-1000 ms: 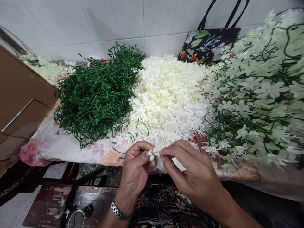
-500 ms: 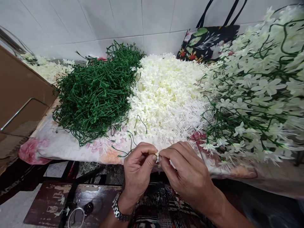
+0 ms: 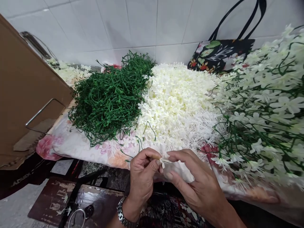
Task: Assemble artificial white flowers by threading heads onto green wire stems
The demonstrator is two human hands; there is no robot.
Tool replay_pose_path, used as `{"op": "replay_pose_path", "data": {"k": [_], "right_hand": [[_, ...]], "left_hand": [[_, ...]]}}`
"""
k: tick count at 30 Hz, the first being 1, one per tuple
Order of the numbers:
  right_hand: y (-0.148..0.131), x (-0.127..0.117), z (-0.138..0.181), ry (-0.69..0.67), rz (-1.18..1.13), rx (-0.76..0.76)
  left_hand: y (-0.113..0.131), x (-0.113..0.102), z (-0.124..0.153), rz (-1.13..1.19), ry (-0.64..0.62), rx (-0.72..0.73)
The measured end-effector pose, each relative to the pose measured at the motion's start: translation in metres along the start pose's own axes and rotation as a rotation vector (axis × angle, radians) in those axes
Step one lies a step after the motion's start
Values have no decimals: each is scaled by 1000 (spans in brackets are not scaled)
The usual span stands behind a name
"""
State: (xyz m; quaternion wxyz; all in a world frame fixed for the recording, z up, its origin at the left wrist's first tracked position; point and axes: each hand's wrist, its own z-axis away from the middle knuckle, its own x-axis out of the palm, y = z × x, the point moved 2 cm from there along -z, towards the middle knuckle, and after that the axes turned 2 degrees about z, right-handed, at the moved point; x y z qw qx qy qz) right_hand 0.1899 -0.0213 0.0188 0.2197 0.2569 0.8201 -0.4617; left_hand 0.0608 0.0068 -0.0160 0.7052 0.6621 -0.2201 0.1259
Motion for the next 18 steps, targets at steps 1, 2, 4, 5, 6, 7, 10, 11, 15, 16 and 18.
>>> {"op": "replay_pose_path", "data": {"k": [1, 2, 4, 5, 6, 7, 10, 11, 15, 16, 18], "right_hand": [[1, 0, 1, 0, 1, 0], [2, -1, 2, 2, -2, -10], [3, -1, 3, 11, -28, -33], [3, -1, 3, 19, -44, -41], [4, -2, 3, 30, -56, -45], [5, -2, 3, 42, -61, -48], [8, -7, 1, 77, -33, -57], [9, -8, 1, 92, -15, -54], [15, -13, 1, 142, 31, -21], [17, -13, 2, 147, 30, -13], [20, -12, 3, 150, 19, -6]], "left_hand": [[1, 1, 0, -19, 8, 18], [1, 3, 1, -48, 3, 34], [2, 7, 2, -109, -16, 53], [3, 9, 3, -133, -41, 50], [4, 11, 3, -158, -68, 47], [6, 13, 3, -190, -102, 50], [19, 14, -3, -406, -194, 158], [24, 13, -7, -524, -215, 237], [47, 6, -26, -1169, -238, 760], [50, 6, -32, -1349, -276, 847], [51, 7, -44, -1643, -396, 942]]}}
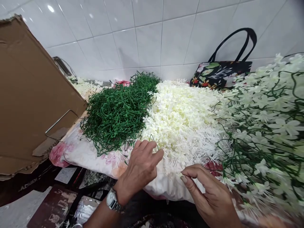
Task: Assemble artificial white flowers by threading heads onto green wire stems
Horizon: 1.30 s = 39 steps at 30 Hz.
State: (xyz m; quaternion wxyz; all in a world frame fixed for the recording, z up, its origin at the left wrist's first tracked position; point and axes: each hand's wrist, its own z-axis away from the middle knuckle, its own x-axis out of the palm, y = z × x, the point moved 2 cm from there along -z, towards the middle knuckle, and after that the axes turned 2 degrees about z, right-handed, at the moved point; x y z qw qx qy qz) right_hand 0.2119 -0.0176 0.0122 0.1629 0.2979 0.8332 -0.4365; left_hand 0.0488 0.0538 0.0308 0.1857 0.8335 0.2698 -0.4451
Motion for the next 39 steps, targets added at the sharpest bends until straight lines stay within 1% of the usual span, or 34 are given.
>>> {"op": "replay_pose_path", "data": {"k": [3, 5, 7, 10, 14, 16, 19, 21, 24, 28, 31, 33, 36, 39], "right_hand": [[4, 3, 2, 15, -20, -4], [5, 4, 3, 23, -29, -15], [6, 4, 4, 25, -40, -24], [6, 3, 3, 30, -58, -32], [5, 2, 0, 45, -63, -39], [4, 2, -2, 59, -55, -49], [2, 0, -7, 71, -36, -41], [1, 0, -10, 77, -36, -26], [-2, 0, -15, 82, -58, -23], [-10, 0, -24, 57, -115, -37], [-20, -2, -31, 42, -160, -54], [-26, -4, -36, 32, -176, -56], [-31, -3, -39, 7, -179, -53], [-30, -1, -38, -24, -162, -66]], "left_hand": [[-8, 8, -11, -159, -189, 145], [-11, 13, -15, -200, -241, 199], [-14, 16, -17, -208, -238, 227], [-19, 15, -17, -165, -154, 210], [-25, 9, -18, -48, 59, 107], [-26, 4, -19, 31, 143, 41], [-27, -5, -21, 178, 245, -76], [-27, -13, -23, 284, 307, -124], [-25, -23, -23, 448, 358, -201], [-20, -29, -18, 753, 371, -408], [-11, -21, -8, 1034, 317, -584], [-2, -12, 0, 1204, 266, -668], [10, 1, 11, 1338, 203, -741], [18, 8, 18, 1347, 190, -731]]}}
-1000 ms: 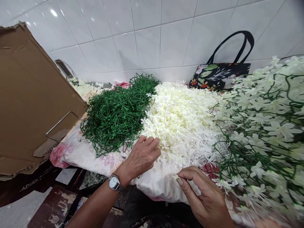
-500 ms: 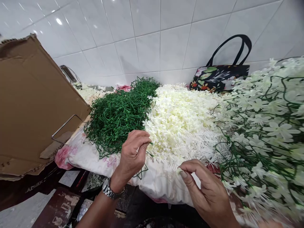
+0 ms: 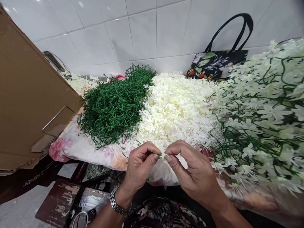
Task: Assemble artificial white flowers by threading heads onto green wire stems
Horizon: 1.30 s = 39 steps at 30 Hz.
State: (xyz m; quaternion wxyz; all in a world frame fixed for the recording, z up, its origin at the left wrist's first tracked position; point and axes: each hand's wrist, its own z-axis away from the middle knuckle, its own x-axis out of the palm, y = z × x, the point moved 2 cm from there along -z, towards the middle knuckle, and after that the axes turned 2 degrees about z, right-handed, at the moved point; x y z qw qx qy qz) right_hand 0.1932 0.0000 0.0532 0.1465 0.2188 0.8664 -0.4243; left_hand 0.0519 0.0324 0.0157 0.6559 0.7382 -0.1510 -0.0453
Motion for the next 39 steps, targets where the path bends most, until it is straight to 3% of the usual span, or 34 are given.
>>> {"op": "replay_pose_path", "data": {"k": [13, 25, 39], "right_hand": [[7, 6, 11, -89, 207, -58], [31, 22, 26, -101, 235, 8], [36, 29, 30, -82, 298, 66]], "left_hand": [[10, 4, 4, -341, 13, 234], [-17, 8, 5, -371, 35, 177], [-24, 8, 3, -474, 25, 178]]}}
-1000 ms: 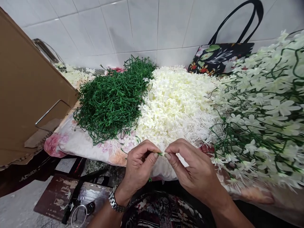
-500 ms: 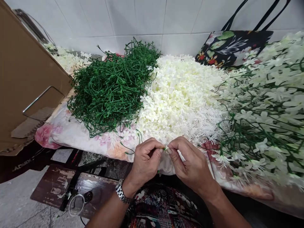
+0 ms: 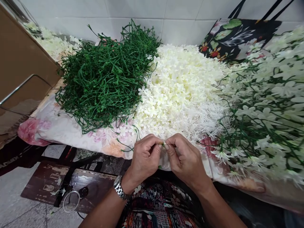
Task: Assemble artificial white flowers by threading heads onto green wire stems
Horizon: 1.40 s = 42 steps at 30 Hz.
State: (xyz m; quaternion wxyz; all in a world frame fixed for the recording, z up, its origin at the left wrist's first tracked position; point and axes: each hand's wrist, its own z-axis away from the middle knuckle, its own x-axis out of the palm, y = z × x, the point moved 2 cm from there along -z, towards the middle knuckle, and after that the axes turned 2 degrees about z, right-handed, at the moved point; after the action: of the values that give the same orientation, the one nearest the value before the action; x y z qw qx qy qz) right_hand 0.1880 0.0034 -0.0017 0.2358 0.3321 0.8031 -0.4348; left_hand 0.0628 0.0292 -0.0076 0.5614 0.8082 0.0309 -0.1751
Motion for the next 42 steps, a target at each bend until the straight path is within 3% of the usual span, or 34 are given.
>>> {"op": "replay_pose_path", "data": {"k": [4, 12, 17, 26, 34, 42], "right_hand": [[-1, -3, -3, 13, -63, 20], [-3, -18, -2, 5, -142, 45], [-5, -18, -3, 53, -156, 5], [-8, -20, -2, 51, -210, -20], [-14, -23, -1, 20, -31, -148], [-13, -22, -2, -14, -33, -148]], "left_hand": [[-1, -1, -3, 124, -7, -121], [-15, -2, 3, 641, 21, -466], [-10, 1, 4, 794, 37, -558], [-16, -1, 10, 714, 14, -416], [-1, -7, 4, 388, 14, -161], [2, -7, 3, 315, 13, -157]]}}
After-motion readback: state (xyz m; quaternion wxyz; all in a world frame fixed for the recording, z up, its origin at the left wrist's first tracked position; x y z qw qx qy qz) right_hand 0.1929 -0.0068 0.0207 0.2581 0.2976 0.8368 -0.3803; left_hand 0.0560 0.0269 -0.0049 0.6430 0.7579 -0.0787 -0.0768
